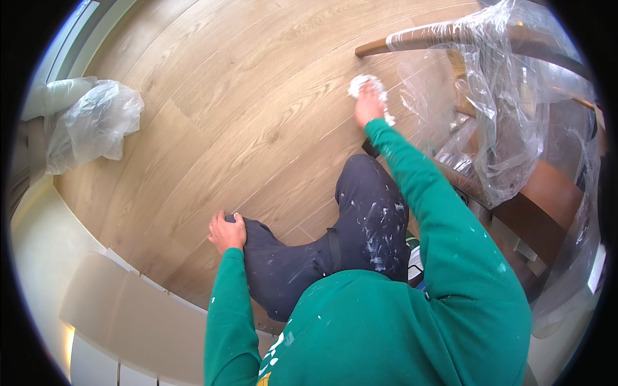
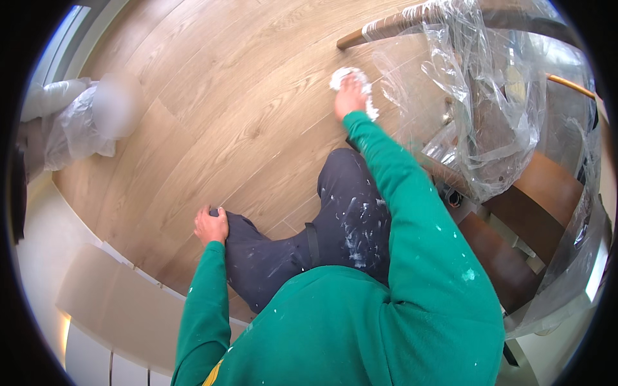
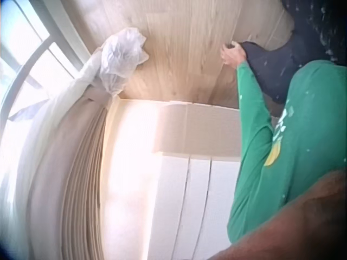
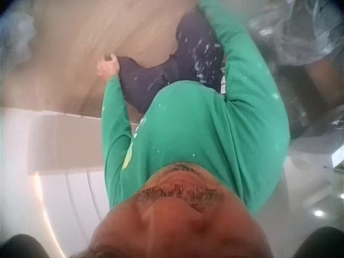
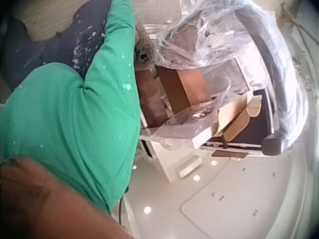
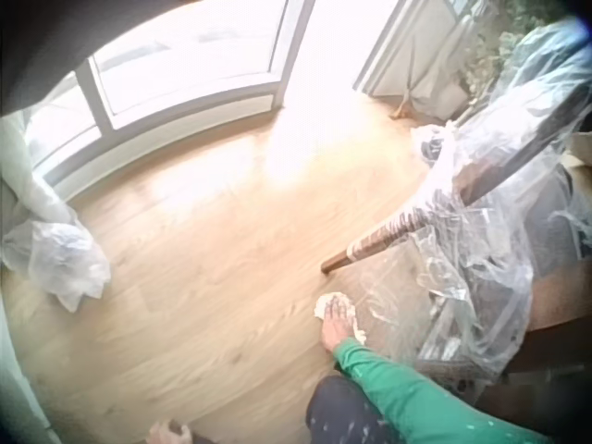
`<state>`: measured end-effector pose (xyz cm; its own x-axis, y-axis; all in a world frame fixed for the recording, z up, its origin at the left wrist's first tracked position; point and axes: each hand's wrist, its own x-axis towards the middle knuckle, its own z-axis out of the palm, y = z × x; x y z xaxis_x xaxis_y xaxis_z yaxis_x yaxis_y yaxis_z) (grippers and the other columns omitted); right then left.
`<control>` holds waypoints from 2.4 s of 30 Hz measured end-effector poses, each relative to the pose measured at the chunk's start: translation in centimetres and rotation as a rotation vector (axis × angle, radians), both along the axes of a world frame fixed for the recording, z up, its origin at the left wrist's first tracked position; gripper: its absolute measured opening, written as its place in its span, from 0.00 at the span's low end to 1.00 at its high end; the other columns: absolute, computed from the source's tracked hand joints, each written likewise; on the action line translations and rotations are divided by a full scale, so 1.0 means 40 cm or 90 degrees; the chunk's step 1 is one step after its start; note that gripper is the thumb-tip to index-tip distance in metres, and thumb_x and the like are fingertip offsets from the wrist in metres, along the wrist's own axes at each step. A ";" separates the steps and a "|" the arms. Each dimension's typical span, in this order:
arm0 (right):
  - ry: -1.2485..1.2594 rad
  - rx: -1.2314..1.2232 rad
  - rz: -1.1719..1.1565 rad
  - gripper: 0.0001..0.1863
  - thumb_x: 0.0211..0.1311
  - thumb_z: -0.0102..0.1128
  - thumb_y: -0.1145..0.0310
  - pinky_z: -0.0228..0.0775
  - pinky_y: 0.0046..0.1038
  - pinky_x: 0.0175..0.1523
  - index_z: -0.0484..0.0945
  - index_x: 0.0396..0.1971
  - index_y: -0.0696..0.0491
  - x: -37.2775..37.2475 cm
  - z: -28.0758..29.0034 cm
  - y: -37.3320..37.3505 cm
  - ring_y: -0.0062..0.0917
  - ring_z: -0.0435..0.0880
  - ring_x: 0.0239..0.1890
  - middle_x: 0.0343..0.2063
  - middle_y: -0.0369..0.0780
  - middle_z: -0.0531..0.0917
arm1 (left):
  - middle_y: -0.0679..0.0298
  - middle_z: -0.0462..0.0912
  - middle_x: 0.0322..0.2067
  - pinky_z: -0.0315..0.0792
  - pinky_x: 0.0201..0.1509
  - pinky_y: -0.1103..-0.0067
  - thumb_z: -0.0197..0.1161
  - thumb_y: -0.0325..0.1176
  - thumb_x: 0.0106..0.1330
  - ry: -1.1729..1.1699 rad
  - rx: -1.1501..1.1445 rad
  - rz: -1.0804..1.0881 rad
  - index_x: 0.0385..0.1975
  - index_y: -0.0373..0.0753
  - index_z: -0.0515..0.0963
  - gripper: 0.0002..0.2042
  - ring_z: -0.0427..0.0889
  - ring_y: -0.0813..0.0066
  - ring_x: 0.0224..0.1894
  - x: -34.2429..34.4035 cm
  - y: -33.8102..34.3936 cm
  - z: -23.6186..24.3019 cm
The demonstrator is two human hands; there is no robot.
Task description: The person wipes the floor with a cloth, uses a tool to scrape the floor, and applies white filler to a wooden panel before using a brush to paint a piece of furniture.
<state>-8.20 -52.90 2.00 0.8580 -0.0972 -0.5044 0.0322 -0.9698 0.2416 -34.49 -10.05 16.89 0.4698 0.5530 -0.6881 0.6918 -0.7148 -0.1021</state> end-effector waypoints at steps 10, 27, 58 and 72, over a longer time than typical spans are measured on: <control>-0.133 0.026 -0.097 0.35 0.67 0.50 0.66 0.62 0.52 0.68 0.55 0.74 0.55 0.180 0.078 0.068 0.44 0.57 0.75 0.76 0.45 0.55 | 0.58 0.73 0.65 0.58 0.72 0.54 0.60 0.49 0.64 -0.001 -0.013 -0.009 0.60 0.40 0.76 0.27 0.66 0.58 0.69 0.007 -0.008 0.003; 0.036 0.020 -0.120 0.39 0.63 0.56 0.66 0.54 0.44 0.75 0.54 0.74 0.54 -0.005 0.100 0.011 0.37 0.59 0.75 0.74 0.46 0.57 | 0.60 0.74 0.63 0.60 0.70 0.54 0.60 0.49 0.64 -0.029 -0.001 0.002 0.59 0.41 0.77 0.27 0.67 0.59 0.68 -0.009 0.003 0.000; -0.026 0.033 -0.054 0.34 0.70 0.45 0.65 0.56 0.43 0.74 0.54 0.74 0.56 0.098 0.093 0.159 0.37 0.52 0.78 0.77 0.45 0.50 | 0.58 0.73 0.65 0.57 0.72 0.54 0.60 0.49 0.63 -0.037 -0.021 0.032 0.60 0.42 0.77 0.27 0.66 0.58 0.70 -0.039 0.025 0.000; -0.106 0.181 0.174 0.29 0.68 0.42 0.71 0.59 0.48 0.71 0.62 0.69 0.55 -0.289 0.065 0.396 0.41 0.61 0.74 0.71 0.48 0.65 | 0.58 0.74 0.63 0.59 0.71 0.55 0.61 0.48 0.63 -0.093 -0.039 0.032 0.59 0.41 0.78 0.27 0.67 0.58 0.69 -0.054 0.033 0.011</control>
<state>-19.76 -37.06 4.60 0.9050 0.2677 -0.3306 0.2798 -0.9600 -0.0112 -36.64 -8.72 17.31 0.5403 0.5375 -0.6475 0.7312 -0.6806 0.0452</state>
